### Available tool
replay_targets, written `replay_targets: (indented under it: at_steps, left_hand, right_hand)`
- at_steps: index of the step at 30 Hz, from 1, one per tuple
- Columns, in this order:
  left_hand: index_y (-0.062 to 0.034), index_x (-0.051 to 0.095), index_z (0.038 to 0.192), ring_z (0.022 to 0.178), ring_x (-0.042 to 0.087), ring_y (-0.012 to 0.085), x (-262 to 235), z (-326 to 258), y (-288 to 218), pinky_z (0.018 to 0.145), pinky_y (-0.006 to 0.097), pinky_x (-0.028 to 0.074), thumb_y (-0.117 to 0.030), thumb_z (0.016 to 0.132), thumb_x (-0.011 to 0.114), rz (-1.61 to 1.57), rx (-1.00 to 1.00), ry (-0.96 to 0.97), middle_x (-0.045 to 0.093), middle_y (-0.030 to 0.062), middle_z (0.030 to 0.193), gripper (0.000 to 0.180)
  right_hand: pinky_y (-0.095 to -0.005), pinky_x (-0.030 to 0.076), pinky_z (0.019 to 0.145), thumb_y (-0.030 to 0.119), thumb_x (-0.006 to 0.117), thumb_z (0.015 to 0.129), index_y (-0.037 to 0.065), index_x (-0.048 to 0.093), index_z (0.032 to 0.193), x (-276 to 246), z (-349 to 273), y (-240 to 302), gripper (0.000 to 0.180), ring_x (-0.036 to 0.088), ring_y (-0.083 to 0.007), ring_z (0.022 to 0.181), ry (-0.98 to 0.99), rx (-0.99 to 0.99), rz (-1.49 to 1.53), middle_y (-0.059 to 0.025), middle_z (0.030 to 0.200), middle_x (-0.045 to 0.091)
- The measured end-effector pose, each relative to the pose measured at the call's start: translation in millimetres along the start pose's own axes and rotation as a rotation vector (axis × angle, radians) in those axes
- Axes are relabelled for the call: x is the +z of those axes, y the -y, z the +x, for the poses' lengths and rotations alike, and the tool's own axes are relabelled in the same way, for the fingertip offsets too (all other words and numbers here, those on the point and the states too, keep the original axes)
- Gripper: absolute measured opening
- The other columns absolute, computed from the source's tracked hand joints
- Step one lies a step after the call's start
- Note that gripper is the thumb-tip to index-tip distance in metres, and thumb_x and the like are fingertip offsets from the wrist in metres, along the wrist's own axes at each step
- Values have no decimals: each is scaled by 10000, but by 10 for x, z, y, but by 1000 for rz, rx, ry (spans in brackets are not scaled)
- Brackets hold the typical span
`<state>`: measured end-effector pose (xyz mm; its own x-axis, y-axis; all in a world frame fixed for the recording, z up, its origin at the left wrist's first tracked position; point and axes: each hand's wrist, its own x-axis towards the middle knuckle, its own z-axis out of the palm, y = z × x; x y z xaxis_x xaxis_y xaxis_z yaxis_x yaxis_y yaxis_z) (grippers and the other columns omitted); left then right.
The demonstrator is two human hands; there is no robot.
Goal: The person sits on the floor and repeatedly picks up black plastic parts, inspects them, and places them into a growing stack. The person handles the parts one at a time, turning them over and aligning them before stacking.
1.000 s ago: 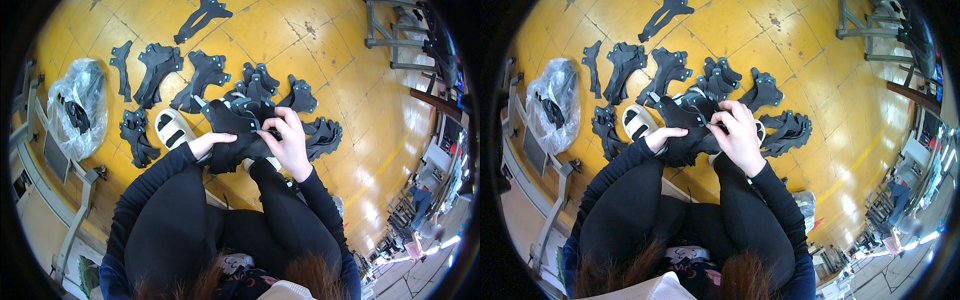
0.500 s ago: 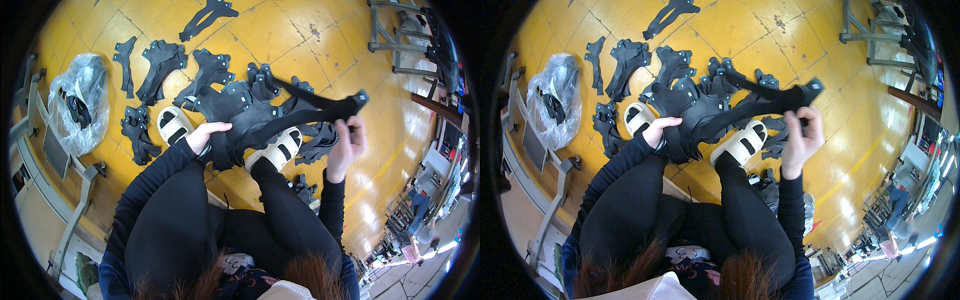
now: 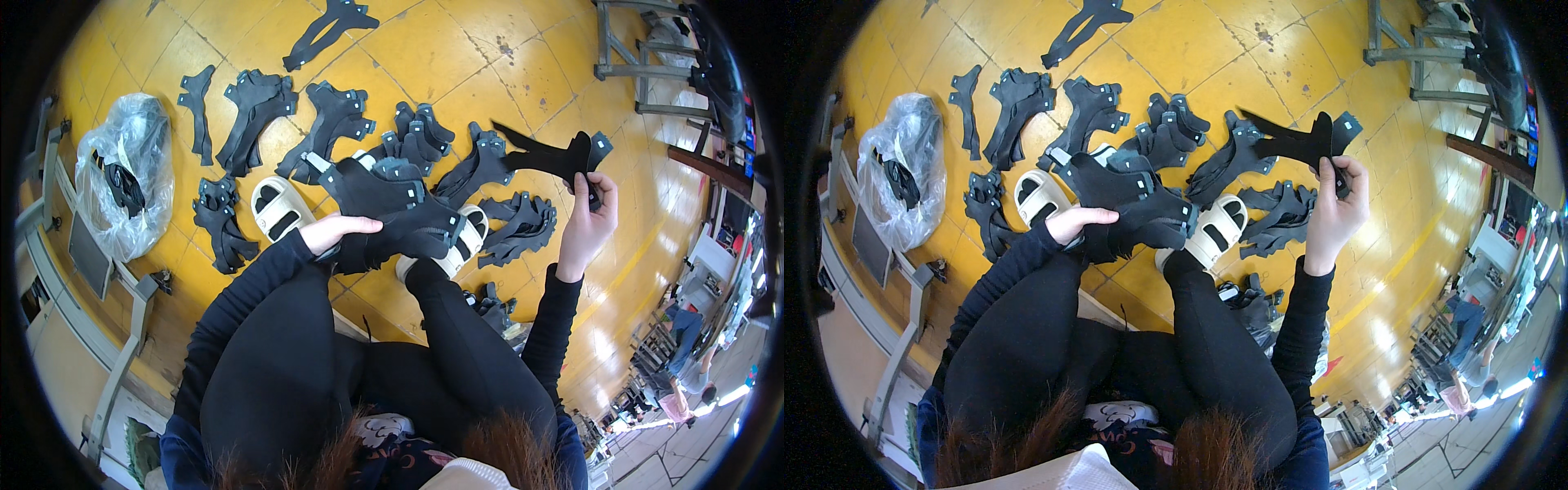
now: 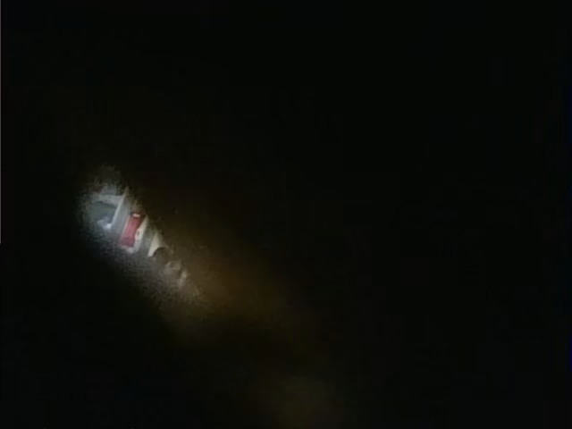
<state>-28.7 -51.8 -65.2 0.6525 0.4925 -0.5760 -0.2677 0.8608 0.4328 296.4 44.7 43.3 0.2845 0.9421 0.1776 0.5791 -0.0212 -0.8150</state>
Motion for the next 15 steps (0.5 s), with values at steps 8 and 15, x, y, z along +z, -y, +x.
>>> replay_targets:
  at_steps: [8,15]
  left_hand:
    - [-2,570,1189,1065,551,158,60,82,74,961,284,406,-202,872,641,157,-118,98,600,64,1184,381]
    - [1,574,1189,1089,531,161,44,85,127,977,284,381,-231,878,630,181,-175,90,601,56,1183,393]
  right_hand:
    - [-233,514,699,-25,578,883,-16,557,1059,-131,67,-151,177,573,-99,775,-46,7,-44,-63,907,605]
    - [-225,442,639,49,559,913,61,528,1263,-342,128,-309,352,539,-91,722,-94,1,-358,-68,936,622]
